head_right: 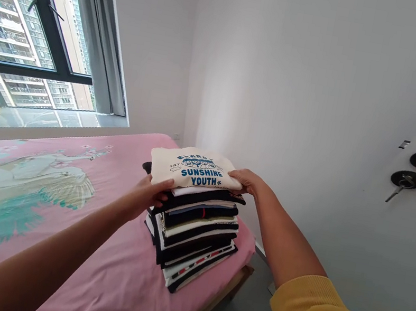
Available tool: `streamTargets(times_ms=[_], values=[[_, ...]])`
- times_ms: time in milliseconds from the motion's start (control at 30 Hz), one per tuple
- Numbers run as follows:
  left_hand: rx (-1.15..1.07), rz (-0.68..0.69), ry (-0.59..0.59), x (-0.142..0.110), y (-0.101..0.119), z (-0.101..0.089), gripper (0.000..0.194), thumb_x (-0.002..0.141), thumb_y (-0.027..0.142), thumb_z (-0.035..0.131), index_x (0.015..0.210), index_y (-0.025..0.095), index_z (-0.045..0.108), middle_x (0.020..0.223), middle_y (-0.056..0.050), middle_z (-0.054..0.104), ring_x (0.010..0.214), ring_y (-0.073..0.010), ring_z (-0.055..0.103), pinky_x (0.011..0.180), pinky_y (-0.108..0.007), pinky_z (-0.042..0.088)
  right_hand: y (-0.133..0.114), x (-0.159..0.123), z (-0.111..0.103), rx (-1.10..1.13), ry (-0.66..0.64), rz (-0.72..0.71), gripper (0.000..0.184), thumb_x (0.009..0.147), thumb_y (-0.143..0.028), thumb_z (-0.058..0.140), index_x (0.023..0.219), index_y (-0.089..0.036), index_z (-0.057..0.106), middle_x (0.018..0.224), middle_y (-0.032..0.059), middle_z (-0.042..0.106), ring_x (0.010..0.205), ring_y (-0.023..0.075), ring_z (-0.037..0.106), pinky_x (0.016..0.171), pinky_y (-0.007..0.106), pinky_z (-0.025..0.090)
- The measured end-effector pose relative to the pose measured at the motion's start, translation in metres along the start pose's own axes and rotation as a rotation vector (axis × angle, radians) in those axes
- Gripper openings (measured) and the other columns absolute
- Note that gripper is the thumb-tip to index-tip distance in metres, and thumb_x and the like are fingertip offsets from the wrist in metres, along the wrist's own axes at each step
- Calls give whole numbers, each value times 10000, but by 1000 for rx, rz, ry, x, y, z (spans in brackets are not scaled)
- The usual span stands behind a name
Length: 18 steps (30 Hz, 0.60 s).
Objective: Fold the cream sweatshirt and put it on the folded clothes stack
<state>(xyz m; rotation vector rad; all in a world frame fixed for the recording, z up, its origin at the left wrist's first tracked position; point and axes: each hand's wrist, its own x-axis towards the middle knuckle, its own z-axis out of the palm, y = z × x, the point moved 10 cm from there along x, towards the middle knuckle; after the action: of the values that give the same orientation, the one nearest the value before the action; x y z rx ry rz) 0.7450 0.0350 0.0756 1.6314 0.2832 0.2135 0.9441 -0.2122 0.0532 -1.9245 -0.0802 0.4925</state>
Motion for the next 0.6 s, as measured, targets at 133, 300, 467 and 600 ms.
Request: streamTargets(times_ms=[133,300,467,600], values=[[569,456,328,-25,46,-21,949,609,377,753,1414,209,279,1381,-169,415,1217,-324,456,955,-495,431,-3,-3,-3,-43,18,-24,299,739,-330,660,985,-172,596,770,43,660,622,163,627,510,273,538],[1095,862,135,-26,70,19,632,735,83,486,1340,264,465,1492,-67,337,1391,-268,241,1121,-490,205,-1,-11,-3,-136,36,-49,300,774,-322,606,1034,-175,580,783,43,669,637,168,632,551,299,548],[1218,859,1,-11,78,34,562,748,62,420,1257,257,556,1230,-30,633,1146,-197,561,1135,-437,201,-36,-35,-22,-370,325,-199,416,777,-318,589,1163,-168,555,1162,128,617,1053,253,587,890,393,485],[1236,798,23,-23,78,50,532,745,105,456,1237,271,575,1176,-28,662,1063,-242,605,1011,-424,386,-114,-75,8,-449,411,-670,414,863,-430,453,1214,-230,542,1317,51,525,1227,201,455,1048,349,343]])
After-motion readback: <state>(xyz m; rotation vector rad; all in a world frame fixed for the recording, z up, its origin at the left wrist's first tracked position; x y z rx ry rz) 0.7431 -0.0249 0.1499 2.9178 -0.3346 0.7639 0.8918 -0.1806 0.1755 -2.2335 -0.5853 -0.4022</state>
